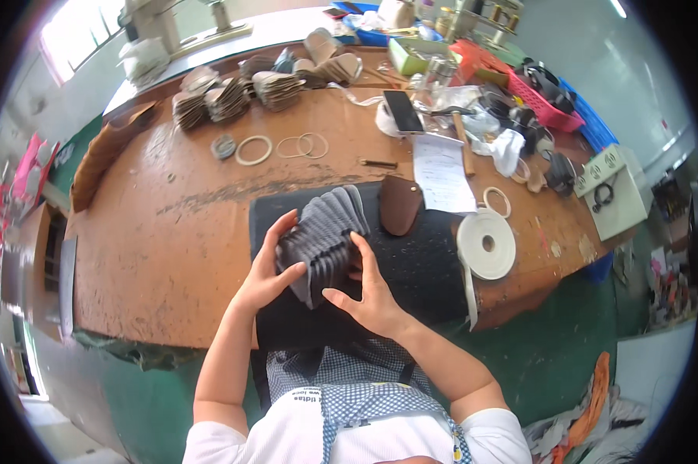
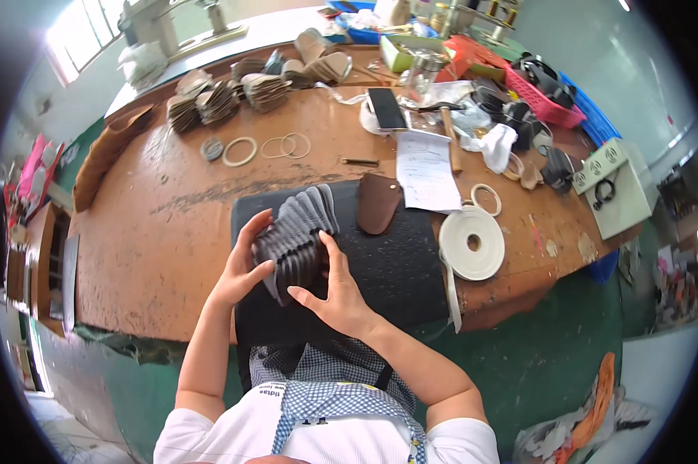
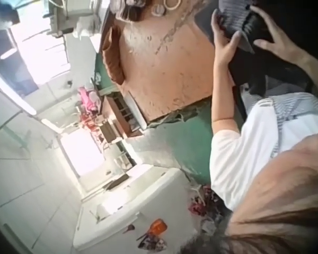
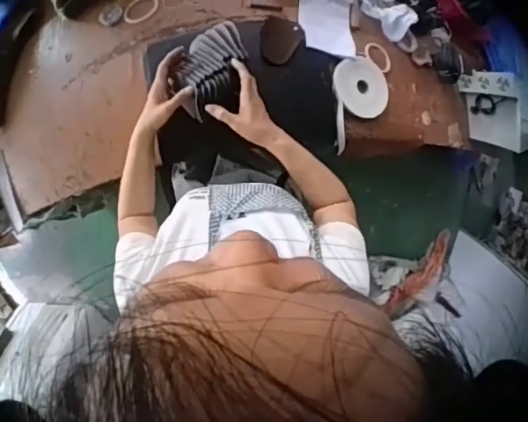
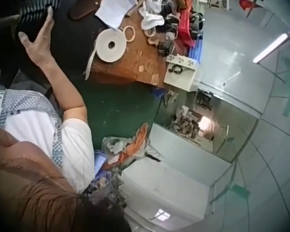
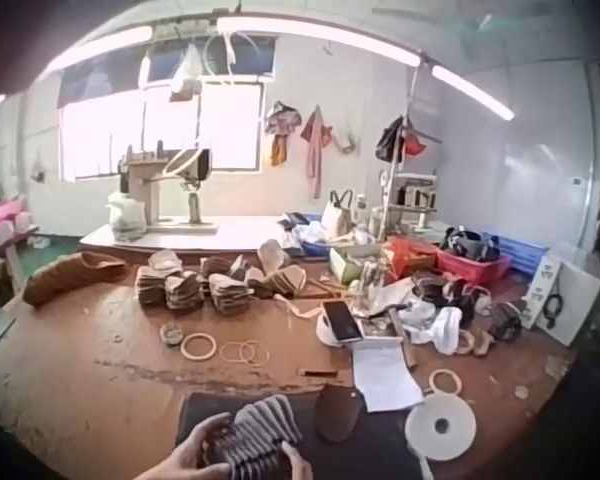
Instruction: Aligning and joining leather shoe upper components using double-sided tape on a workbench.
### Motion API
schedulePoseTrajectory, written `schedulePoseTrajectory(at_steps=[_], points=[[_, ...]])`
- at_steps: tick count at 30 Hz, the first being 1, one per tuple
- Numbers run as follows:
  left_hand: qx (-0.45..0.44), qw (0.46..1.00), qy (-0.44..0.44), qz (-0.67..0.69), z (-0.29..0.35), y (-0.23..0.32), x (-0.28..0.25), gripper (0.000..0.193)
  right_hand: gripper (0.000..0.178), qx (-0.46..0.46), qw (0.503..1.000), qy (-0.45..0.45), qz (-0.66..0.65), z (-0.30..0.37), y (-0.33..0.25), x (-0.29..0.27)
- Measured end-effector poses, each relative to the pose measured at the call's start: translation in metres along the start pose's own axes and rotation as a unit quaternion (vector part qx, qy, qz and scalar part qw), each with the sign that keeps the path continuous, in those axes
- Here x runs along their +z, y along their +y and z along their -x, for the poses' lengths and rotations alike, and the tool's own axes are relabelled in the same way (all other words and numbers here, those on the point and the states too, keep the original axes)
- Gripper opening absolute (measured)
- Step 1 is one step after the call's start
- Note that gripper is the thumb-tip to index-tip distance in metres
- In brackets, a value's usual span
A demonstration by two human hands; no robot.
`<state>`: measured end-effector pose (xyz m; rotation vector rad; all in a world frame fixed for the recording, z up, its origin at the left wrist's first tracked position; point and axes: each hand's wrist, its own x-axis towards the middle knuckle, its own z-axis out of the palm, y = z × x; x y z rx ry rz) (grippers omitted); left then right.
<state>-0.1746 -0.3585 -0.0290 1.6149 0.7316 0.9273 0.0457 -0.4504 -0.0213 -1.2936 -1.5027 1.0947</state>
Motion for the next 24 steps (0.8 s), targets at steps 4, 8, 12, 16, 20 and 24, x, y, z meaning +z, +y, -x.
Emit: schedulePoseTrajectory(at_steps=[4, 8, 12, 16, 20, 24], points=[[0.038, 0.988, 0.064, -0.133, 0.018, -0.002, 0.014, 0.085, 0.049, 0.019, 0.993, 0.061, 0.1, -0.018, 0.002, -0.046], [0.012, 0.954, 0.165, -0.248, 0.038, 0.003, 0.047, 0.082, 0.041, 0.02, 0.924, 0.275, 0.266, -0.046, 0.037, -0.103], [-0.016, 0.944, 0.182, -0.276, 0.05, -0.003, 0.057, 0.082, 0.034, 0.111, 0.958, 0.22, 0.144, -0.064, 0.068, -0.121], [-0.013, 0.956, 0.147, -0.253, 0.046, -0.006, 0.042, 0.079, 0.038, 0.12, 0.971, 0.142, 0.153, -0.055, 0.048, -0.096], [-0.021, 0.96, 0.12, -0.252, 0.038, -0.006, 0.034, 0.074, 0.034, 0.085, 0.91, 0.255, 0.316, -0.056, 0.053, -0.108], [-0.011, 0.957, 0.118, -0.264, 0.037, -0.004, 0.038, 0.073, 0.048, 0.156, 0.869, 0.261, 0.391, -0.077, 0.055, -0.13]])
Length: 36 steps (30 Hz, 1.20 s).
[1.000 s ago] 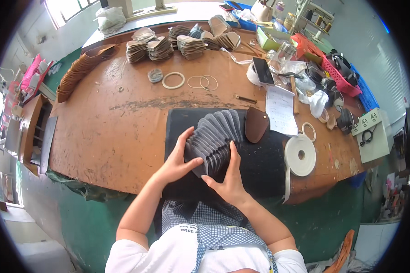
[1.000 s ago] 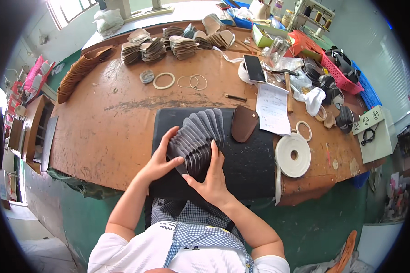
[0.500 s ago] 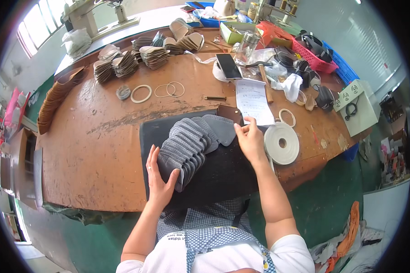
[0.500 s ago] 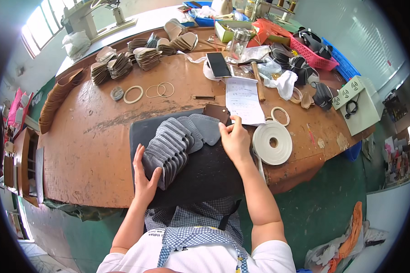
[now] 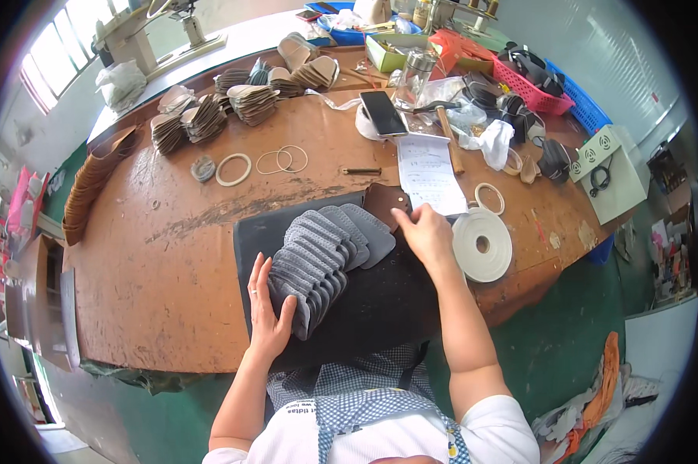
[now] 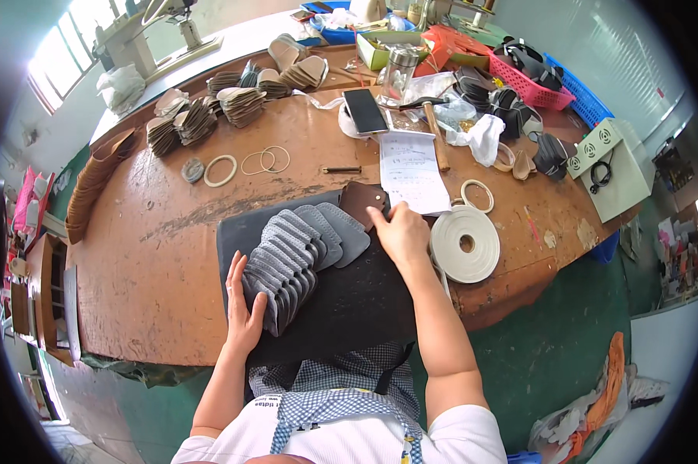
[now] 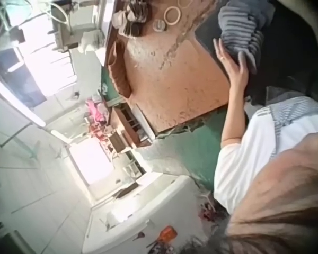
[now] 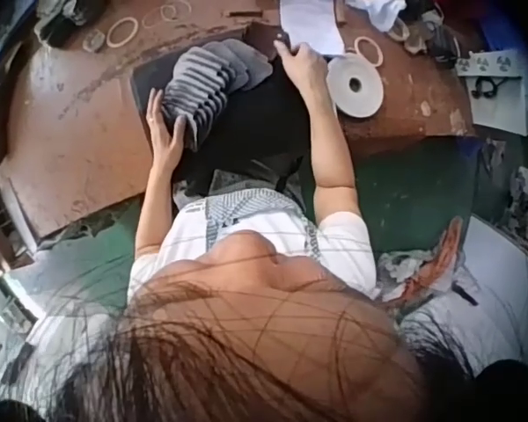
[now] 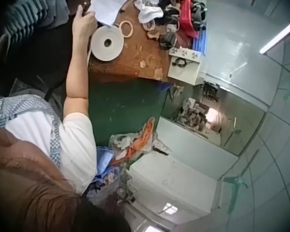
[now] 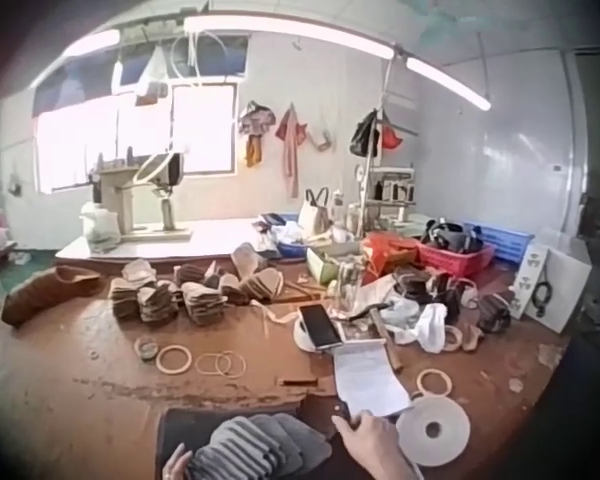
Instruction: Aligning and joining leather shoe upper components using double-sided tape on a workbench.
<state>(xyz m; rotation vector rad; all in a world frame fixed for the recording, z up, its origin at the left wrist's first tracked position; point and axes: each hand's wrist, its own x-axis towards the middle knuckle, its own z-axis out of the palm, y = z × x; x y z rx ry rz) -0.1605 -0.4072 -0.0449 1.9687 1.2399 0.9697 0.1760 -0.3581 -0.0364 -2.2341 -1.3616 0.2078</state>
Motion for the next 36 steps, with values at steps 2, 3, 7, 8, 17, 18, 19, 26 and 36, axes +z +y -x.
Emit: schedulePoseTrajectory(at_steps=[2, 3, 7, 8, 17, 18, 19, 26, 36], points=[[-0.001, 1.0, 0.018, -0.003, 0.001, -0.001, 0.001, 0.072, 0.05, -0.019, 0.999, -0.035, 0.012, -0.002, -0.015, 0.001], [0.001, 1.0, 0.02, -0.003, -0.001, -0.002, 0.002, 0.072, 0.045, -0.051, 0.999, -0.012, 0.006, -0.008, -0.008, 0.018], [-0.002, 1.0, 0.018, -0.012, 0.001, -0.002, 0.001, 0.071, 0.032, -0.066, 0.994, 0.003, -0.088, -0.027, -0.015, 0.025], [0.003, 1.0, 0.017, -0.01, 0.001, -0.002, 0.001, 0.071, 0.028, -0.089, 0.988, 0.015, -0.126, -0.035, -0.02, 0.022], [0.027, 1.0, -0.007, 0.001, -0.001, -0.005, 0.001, 0.074, 0.029, -0.18, 0.978, -0.043, -0.094, -0.119, -0.095, 0.077], [0.023, 1.0, -0.015, 0.008, -0.003, -0.002, 0.004, 0.075, 0.032, -0.178, 0.981, -0.058, -0.04, -0.12, -0.089, 0.079], [0.007, 1.0, -0.02, 0.01, -0.001, 0.0, -0.003, 0.077, 0.032, -0.18, 0.981, -0.066, -0.03, -0.11, -0.103, 0.072], [0.069, 0.985, -0.15, 0.059, -0.046, -0.016, -0.012, 0.097, 0.009, -0.247, 0.944, -0.058, -0.212, -0.031, -0.082, 0.025], [-0.021, 0.994, 0.103, 0.04, -0.022, -0.005, -0.014, 0.056, 0.015, -0.292, 0.932, 0.081, -0.198, 0.107, -0.051, -0.019]])
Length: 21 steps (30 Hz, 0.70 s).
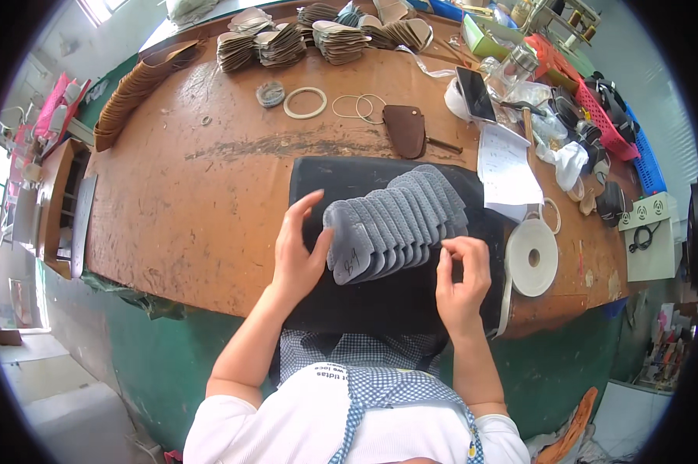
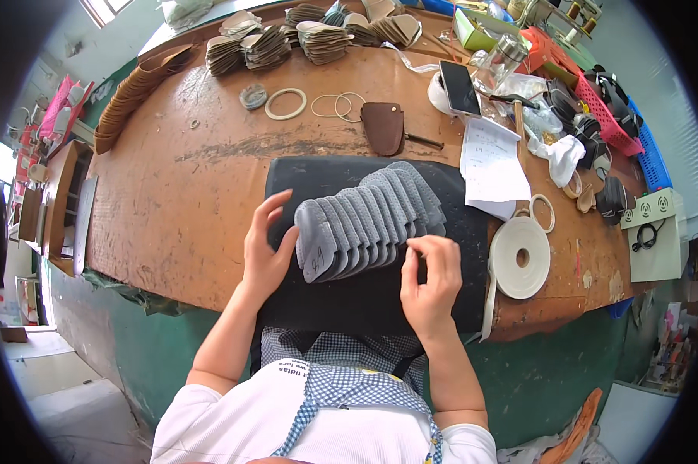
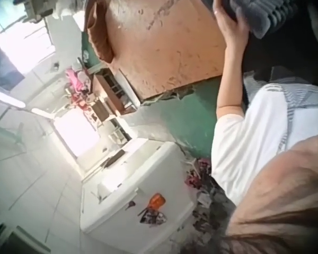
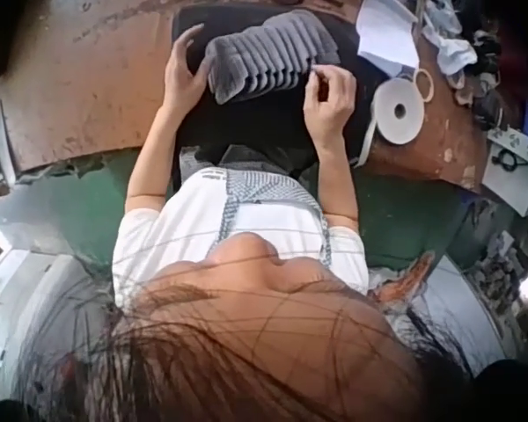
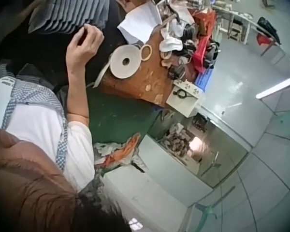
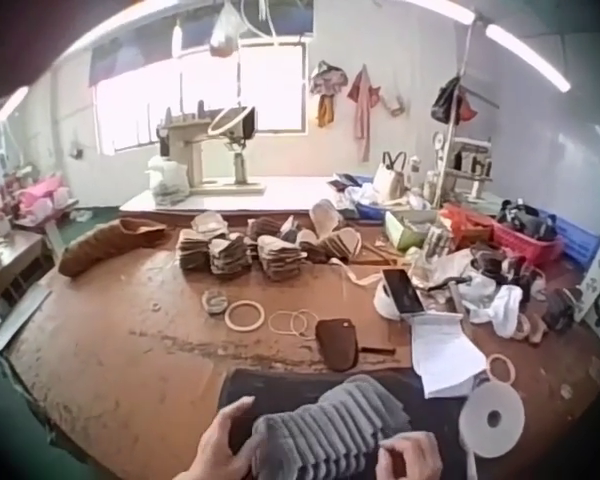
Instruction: Aligning and joining leather shoe upper components using double-sided tape on a workbench.
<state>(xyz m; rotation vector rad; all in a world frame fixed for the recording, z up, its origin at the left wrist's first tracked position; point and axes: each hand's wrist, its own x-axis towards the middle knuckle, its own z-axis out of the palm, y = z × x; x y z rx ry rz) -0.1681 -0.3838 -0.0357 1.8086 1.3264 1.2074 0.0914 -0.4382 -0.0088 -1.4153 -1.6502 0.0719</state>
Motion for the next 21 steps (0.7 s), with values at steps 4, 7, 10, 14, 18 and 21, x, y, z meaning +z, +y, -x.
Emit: schedulePoseTrajectory(at_steps=[4, 7, 10, 14, 18, 21], points=[[0.042, 0.999, -0.008, -0.016, 0.039, 0.031, -0.004, 0.058, 0.017, -0.029, 0.994, -0.042, -0.095, 0.022, -0.024, 0.007], [0.035, 0.998, -0.039, -0.043, 0.044, 0.036, 0.009, 0.058, 0.022, -0.085, 0.989, -0.056, -0.104, 0.027, -0.034, 0.018], [0.032, 0.998, -0.017, -0.042, 0.048, 0.023, 0.016, 0.038, 0.025, -0.118, 0.985, -0.062, -0.109, 0.027, -0.034, 0.022], [0.028, 0.999, -0.006, -0.035, 0.05, 0.019, 0.016, 0.037, 0.024, -0.116, 0.988, -0.038, -0.095, 0.027, -0.025, 0.016], [0.022, 0.999, -0.009, -0.042, 0.049, 0.021, 0.016, 0.035, 0.023, -0.056, 0.998, 0.012, -0.032, 0.036, 0.01, -0.002], [0.021, 0.999, -0.01, -0.034, 0.047, 0.022, 0.02, 0.032, 0.015, 0.106, 0.991, 0.033, -0.073, 0.044, 0.045, -0.007]])
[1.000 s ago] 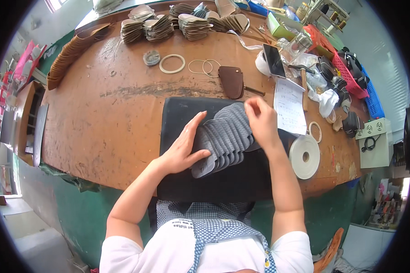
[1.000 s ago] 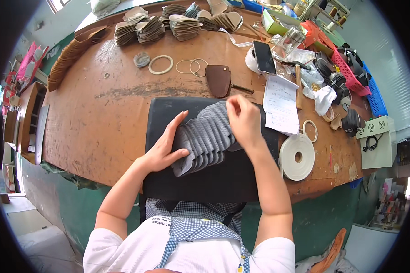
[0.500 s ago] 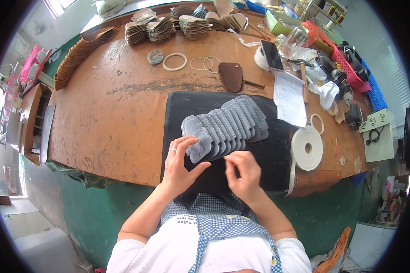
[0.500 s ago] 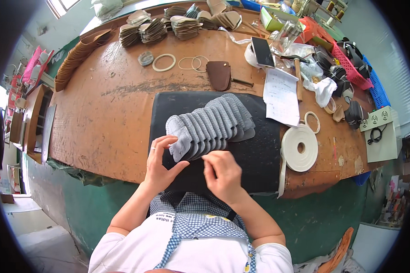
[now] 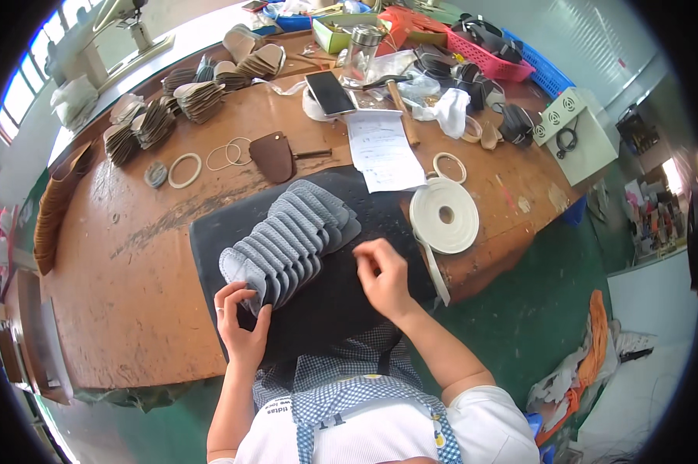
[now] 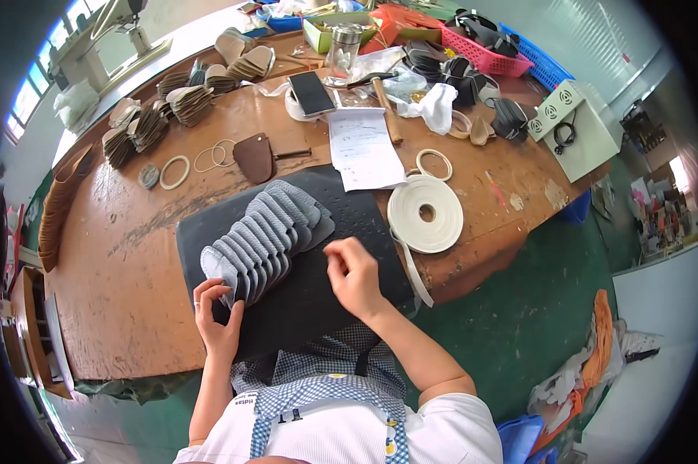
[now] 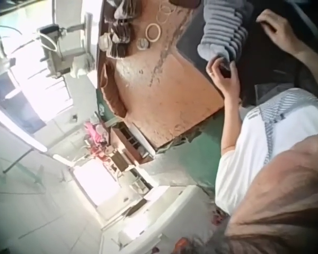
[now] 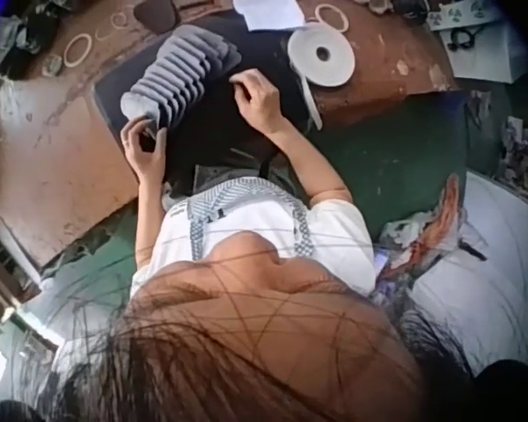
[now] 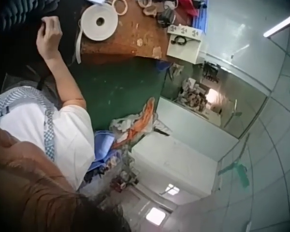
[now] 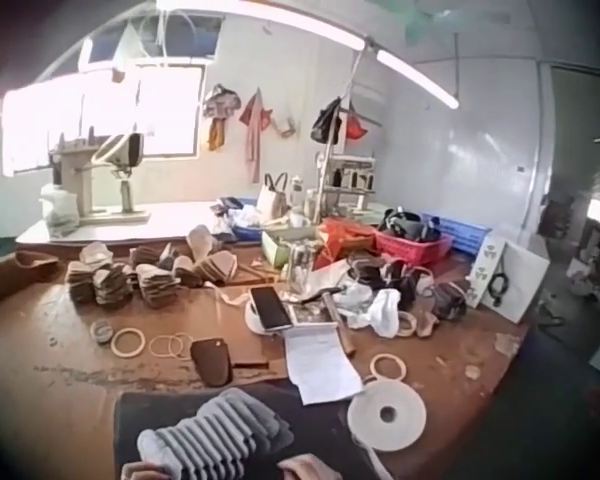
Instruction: Aligning and joining leather shoe upper components using double-sided tape on a workbench.
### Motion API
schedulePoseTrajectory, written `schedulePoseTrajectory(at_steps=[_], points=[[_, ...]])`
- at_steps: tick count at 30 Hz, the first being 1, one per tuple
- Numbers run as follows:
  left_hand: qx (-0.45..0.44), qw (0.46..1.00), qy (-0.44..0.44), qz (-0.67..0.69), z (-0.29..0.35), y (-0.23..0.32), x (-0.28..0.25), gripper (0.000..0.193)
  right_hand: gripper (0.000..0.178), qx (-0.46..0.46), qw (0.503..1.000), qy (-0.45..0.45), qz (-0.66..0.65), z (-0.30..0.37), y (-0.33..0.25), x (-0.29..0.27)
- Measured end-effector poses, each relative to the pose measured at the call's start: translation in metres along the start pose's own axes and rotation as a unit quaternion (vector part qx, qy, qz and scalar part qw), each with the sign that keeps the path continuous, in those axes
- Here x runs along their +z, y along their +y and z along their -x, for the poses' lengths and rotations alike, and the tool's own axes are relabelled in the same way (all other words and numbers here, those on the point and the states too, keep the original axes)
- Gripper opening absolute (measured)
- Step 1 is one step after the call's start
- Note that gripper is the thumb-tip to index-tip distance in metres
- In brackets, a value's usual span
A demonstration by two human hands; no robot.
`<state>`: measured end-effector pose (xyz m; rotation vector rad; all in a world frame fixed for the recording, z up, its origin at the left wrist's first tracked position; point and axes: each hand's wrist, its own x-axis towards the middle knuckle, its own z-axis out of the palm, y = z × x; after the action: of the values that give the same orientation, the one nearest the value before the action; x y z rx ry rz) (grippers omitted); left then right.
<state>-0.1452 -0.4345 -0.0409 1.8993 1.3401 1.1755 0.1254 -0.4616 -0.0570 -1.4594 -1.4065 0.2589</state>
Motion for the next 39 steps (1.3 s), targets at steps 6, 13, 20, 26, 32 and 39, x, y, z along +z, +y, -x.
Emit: schedulePoseTrajectory(at_steps=[6, 13, 20, 26, 32, 39], points=[[-0.024, 0.999, -0.017, 0.019, -0.001, -0.007, -0.001, 0.033, 0.012, 0.056, 0.996, 0.005, -0.065, -0.004, 0.01, 0.005], [-0.044, 0.999, -0.013, 0.019, 0.002, -0.005, -0.005, 0.031, 0.005, 0.046, 0.99, -0.004, -0.136, -0.005, -0.009, -0.003], [-0.053, 0.996, -0.045, 0.054, 0.004, -0.016, -0.003, 0.028, 0.037, 0.002, 0.784, -0.05, -0.618, -0.042, -0.079, -0.073], [-0.046, 0.997, -0.024, 0.061, 0.003, -0.022, -0.007, 0.029, 0.044, -0.172, 0.606, -0.095, -0.771, -0.053, -0.101, -0.094], [-0.046, 0.997, -0.033, 0.06, 0.007, -0.026, -0.008, 0.027, 0.041, -0.219, 0.541, -0.14, -0.8, -0.063, -0.093, -0.095], [-0.062, 0.995, -0.038, 0.066, 0.009, -0.021, -0.003, 0.027, 0.041, -0.207, 0.551, -0.135, -0.797, -0.058, -0.08, -0.103]])
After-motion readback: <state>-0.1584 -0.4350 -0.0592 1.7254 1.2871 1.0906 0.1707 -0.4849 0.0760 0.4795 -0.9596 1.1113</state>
